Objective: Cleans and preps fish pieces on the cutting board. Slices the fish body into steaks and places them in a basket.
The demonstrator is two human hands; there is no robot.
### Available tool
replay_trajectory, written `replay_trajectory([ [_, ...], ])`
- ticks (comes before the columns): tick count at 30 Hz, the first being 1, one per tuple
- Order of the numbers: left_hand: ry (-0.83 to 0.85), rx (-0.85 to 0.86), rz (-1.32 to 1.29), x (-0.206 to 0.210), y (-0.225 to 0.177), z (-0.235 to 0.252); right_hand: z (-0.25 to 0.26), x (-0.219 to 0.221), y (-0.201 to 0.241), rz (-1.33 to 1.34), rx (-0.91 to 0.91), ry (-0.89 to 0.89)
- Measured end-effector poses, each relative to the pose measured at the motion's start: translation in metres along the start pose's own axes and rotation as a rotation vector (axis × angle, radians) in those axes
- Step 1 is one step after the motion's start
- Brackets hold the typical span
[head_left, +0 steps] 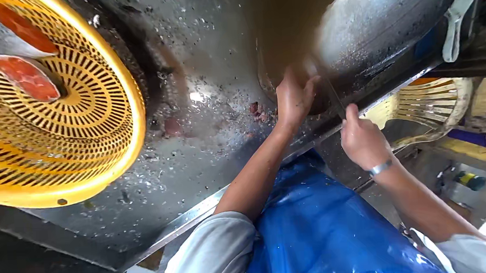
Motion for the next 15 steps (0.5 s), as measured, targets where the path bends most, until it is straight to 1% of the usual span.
replay_trajectory([
  [2, 0.021, -0.012, 0.01, 0.0, 0.0, 0.001, -0.008, -0.005, 0.0, -0.077, 0.088, 0.069],
  [3, 0.023, -0.016, 0.005, 0.0, 0.001, 0.001, -0.001, -0.006, 0.007, -0.078, 0.105, 0.081],
  [6, 0.004, -0.02, -0.014, -0.003, 0.0, 0.005, 0.048, -0.004, 0.038, 0.01, 0.04, -0.006],
  [8, -0.013, -0.023, -0.022, -0.003, 0.001, 0.003, 0.06, -0.004, 0.046, 0.008, 0.001, -0.042],
  [9, -0.018, -0.013, -0.02, -0.004, 0.0, 0.006, 0.06, -0.006, 0.045, 0.007, -0.011, -0.048],
  [11, -0.008, -0.022, -0.017, -0.001, 0.002, 0.0, 0.035, -0.009, 0.034, -0.018, -0.003, -0.014],
  [13, -0.002, -0.022, -0.016, -0.003, 0.001, 0.004, 0.009, -0.014, 0.024, -0.075, 0.056, 0.041],
  [15, 0.015, -0.024, -0.007, -0.003, 0.001, 0.003, 0.004, -0.012, 0.02, -0.114, 0.125, 0.092],
])
Point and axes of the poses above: each hand's wrist, its own z-axis towards the middle knuckle, its own x-axis out of the palm, y = z × x, the point moved 9 cm from there along z, towards the middle knuckle, and after that the axes turned 13 degrees about z, right-handed, at the moved point
